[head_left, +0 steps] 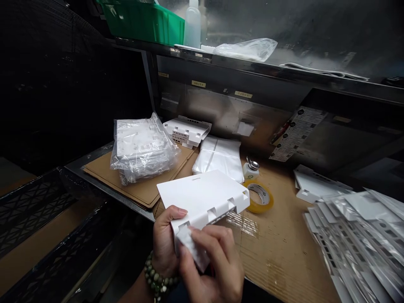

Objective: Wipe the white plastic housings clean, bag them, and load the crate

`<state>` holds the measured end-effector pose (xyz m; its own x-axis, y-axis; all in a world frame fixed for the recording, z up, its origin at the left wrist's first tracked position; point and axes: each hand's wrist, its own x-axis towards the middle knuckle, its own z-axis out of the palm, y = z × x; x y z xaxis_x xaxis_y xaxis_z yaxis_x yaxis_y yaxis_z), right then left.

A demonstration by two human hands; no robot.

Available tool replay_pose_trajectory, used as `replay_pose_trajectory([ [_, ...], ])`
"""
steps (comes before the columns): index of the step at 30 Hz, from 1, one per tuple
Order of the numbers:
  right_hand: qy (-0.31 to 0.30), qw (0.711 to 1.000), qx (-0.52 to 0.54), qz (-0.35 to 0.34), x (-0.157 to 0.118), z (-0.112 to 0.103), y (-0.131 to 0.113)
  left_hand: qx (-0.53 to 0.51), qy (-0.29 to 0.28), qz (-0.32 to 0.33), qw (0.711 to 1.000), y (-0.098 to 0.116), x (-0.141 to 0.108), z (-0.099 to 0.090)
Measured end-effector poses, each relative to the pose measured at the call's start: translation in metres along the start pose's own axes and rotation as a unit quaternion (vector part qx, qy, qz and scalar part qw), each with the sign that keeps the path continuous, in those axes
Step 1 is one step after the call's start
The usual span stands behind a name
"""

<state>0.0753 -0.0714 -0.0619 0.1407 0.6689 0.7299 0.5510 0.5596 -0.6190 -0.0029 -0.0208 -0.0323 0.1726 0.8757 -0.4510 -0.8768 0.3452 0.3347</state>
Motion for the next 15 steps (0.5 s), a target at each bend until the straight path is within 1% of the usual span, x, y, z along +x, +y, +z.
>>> replay_pose_trajectory([
  [2, -0.002, 1.0, 0.005, -0.001, -0.001, -0.002, 0.0, 0.0, -0.012, 0.007, 1.0, 0.001, 0.003, -0.005],
  [3, 0.008, 1.0, 0.004, 0.006, 0.0, -0.006, 0.002, -0.001, -0.018, 0.014, 1.0, 0.002, 0.006, -0.009],
  [4, 0.034, 0.999, 0.0, 0.026, 0.002, -0.011, 0.005, -0.005, -0.029, 0.025, 0.999, 0.005, 0.009, -0.014],
  [5, 0.075, 0.996, -0.007, 0.057, 0.004, -0.018, 0.011, -0.01, -0.047, 0.039, 0.998, 0.008, 0.012, -0.02],
  [6, 0.127, 0.987, -0.014, 0.096, 0.008, -0.027, 0.018, -0.011, -0.078, 0.045, 0.996, 0.013, 0.015, -0.027],
  [8, 0.234, 0.956, -0.008, 0.176, 0.017, -0.047, 0.036, -0.007, -0.179, 0.033, 0.983, 0.022, 0.019, -0.041],
  [9, 0.275, 0.938, 0.017, 0.212, 0.021, -0.057, 0.046, 0.002, -0.229, 0.009, 0.973, 0.027, 0.019, -0.048],
  [10, 0.296, 0.92, 0.061, 0.248, 0.025, -0.066, 0.055, 0.015, -0.269, -0.023, 0.963, 0.031, 0.019, -0.053],
  [11, 0.298, 0.902, 0.117, 0.29, 0.028, -0.072, 0.062, 0.029, -0.297, -0.056, 0.953, 0.033, 0.018, -0.057],
  [12, 0.287, 0.881, 0.173, 0.335, 0.03, -0.077, 0.069, 0.041, -0.314, -0.08, 0.945, 0.035, 0.016, -0.061],
  [14, 0.248, 0.834, 0.257, 0.421, 0.029, -0.082, 0.076, 0.062, -0.33, -0.11, 0.935, 0.034, 0.012, -0.065],
  [15, 0.233, 0.814, 0.28, 0.453, 0.028, -0.082, 0.078, 0.07, -0.336, -0.115, 0.932, 0.034, 0.011, -0.067],
])
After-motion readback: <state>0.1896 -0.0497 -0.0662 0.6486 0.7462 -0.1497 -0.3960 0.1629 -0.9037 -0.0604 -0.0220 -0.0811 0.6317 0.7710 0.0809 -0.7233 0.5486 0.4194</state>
